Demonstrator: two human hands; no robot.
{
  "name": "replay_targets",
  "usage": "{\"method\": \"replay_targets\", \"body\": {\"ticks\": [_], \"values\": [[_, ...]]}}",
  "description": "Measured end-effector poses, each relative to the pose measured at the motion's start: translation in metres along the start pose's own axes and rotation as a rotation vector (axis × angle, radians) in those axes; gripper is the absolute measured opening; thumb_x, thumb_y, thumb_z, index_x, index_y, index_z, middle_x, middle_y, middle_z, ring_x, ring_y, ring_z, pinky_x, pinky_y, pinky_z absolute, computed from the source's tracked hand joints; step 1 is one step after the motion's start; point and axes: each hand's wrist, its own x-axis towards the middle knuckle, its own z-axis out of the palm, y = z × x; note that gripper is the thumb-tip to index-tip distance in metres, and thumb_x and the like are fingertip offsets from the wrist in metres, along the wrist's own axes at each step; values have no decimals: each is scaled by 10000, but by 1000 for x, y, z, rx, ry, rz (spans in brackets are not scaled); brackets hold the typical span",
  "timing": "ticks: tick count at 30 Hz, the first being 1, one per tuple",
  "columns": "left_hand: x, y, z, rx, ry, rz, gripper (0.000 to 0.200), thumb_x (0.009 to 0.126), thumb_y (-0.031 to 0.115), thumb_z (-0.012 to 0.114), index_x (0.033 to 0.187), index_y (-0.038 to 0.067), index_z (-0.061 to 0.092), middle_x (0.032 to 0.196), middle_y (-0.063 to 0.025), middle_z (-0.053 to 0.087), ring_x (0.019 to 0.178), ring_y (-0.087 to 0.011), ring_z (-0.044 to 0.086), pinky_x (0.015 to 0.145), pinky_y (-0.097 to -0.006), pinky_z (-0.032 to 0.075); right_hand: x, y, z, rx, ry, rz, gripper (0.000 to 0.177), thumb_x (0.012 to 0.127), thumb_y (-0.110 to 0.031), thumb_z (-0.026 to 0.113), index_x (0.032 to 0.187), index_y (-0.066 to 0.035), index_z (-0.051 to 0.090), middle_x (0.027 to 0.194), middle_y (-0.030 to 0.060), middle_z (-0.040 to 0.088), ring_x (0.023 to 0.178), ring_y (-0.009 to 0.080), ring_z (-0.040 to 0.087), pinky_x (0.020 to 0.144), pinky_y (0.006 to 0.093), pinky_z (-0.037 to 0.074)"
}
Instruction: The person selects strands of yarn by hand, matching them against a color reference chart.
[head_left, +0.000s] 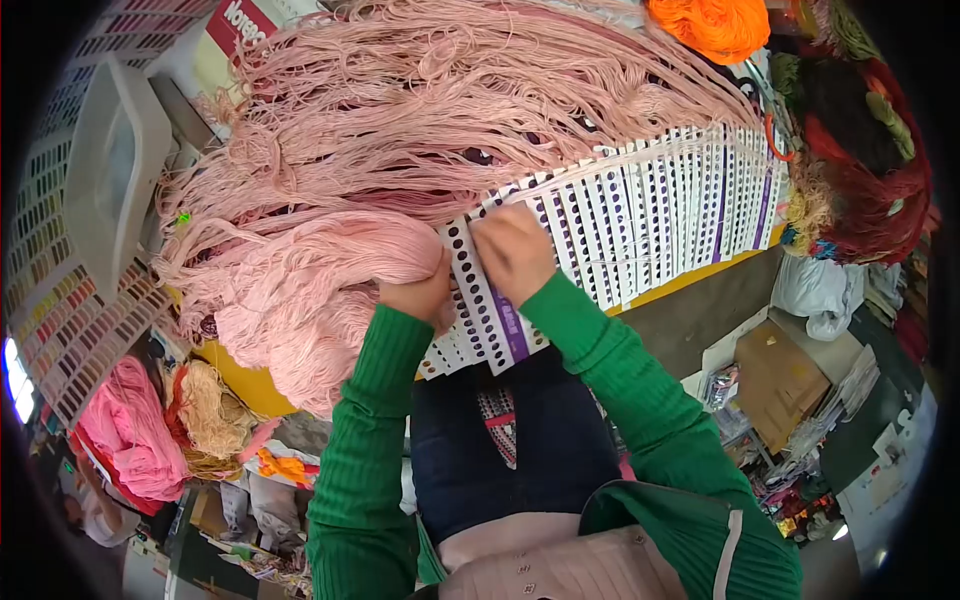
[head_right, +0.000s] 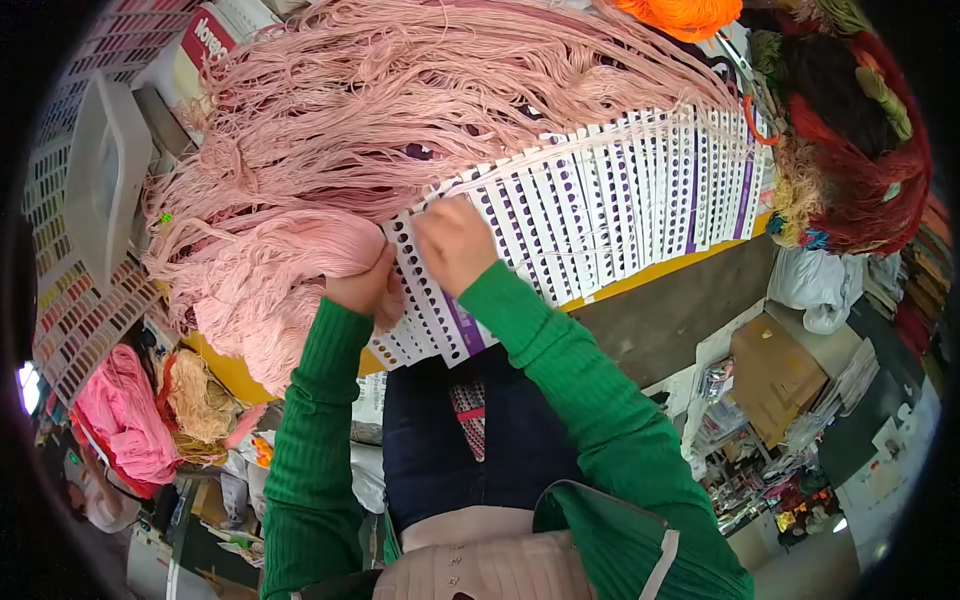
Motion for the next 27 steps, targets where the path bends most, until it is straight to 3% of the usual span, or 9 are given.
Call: {"method": "replay_targets", "body": {"ticks": [1, 3, 6, 12, 17, 20, 23, 25, 27], "values": [[2, -1, 0, 2, 2, 4, 193, 721, 119, 570, 848, 1, 485, 694, -73, 545, 530, -129, 522, 458, -231, 425, 1, -2, 3, -31, -45, -7, 228, 621, -15, 569, 845, -2, 526, 795, 117, 495, 723, 266, 476, 638, 324, 396], [9, -1, -2, -251, -139, -539, 130, 739, 93, 544, 829, 19, 488, 641, -54, 522, 495, -119, 491, 430, -220, 395, 0, -8, 5, -145, -168, -5, 426, 617, -111, 585, 1005, 2, 449, 912, 137, 444, 811, 281, 433, 703, 349, 352], [12, -15, 4, -539, -101, -465, 92, 751, 66, 519, 822, 19, 483, 611, -41, 508, 466, -112, 461, 403, -224, 365, -6, -21, 3, -220, -171, -4, 484, 552, -138, 612, 994, -6, 464, 918, 123, 445, 819, 269, 437, 701, 346, 344], [12, -9, 17, -561, -50, -373, 30, 759, 50, 499, 755, 20, 494, 594, -36, 496, 465, -105, 442, 425, -218, 358, -5, -4, 8, 82, -106, 82, 359, 519, -71, 594, 871, -36, 537, 862, 107, 472, 792, 267, 478, 687, 336, 387], [17, -7, -17, -411, -274, -424, 96, 773, 87, 497, 705, 20, 506, 597, -27, 500, 494, -93, 445, 454, -200, 361, -1, -8, 2, 129, -135, 180, 333, 530, -72, 619, 848, -31, 530, 854, 109, 469, 796, 269, 484, 693, 315, 403], [3, -12, -21, -676, -219, -523, 71, 755, 82, 527, 723, 20, 515, 593, -17, 492, 493, -87, 438, 455, -195, 357, 1, -7, 1, 182, -172, 185, 303, 551, -79, 626, 834, -28, 529, 846, 104, 463, 785, 259, 484, 688, 307, 403], [1, -2, -13, -816, -118, -525, 65, 739, 78, 546, 744, 19, 521, 576, -16, 479, 468, -99, 426, 445, -204, 355, 4, -1, 1, 140, -182, 119, 281, 615, -47, 578, 883, -20, 497, 811, 125, 475, 767, 276, 489, 655, 328, 404], [3, -13, -13, -641, -18, -445, 75, 736, 80, 548, 758, 15, 518, 564, -27, 474, 444, -106, 419, 429, -215, 351, 8, 0, -1, -15, -183, 49, 248, 657, -48, 522, 898, -23, 470, 762, 131, 500, 691, 292, 507, 584, 356, 411], [4, -21, -20, -654, -88, -427, 82, 731, 73, 553, 770, 11, 514, 557, -36, 472, 424, -108, 414, 413, -223, 346, 12, -4, -7, -155, -293, 94, 233, 652, -64, 524, 875, -31, 470, 736, 116, 501, 653, 283, 511, 557, 354, 414]]}}
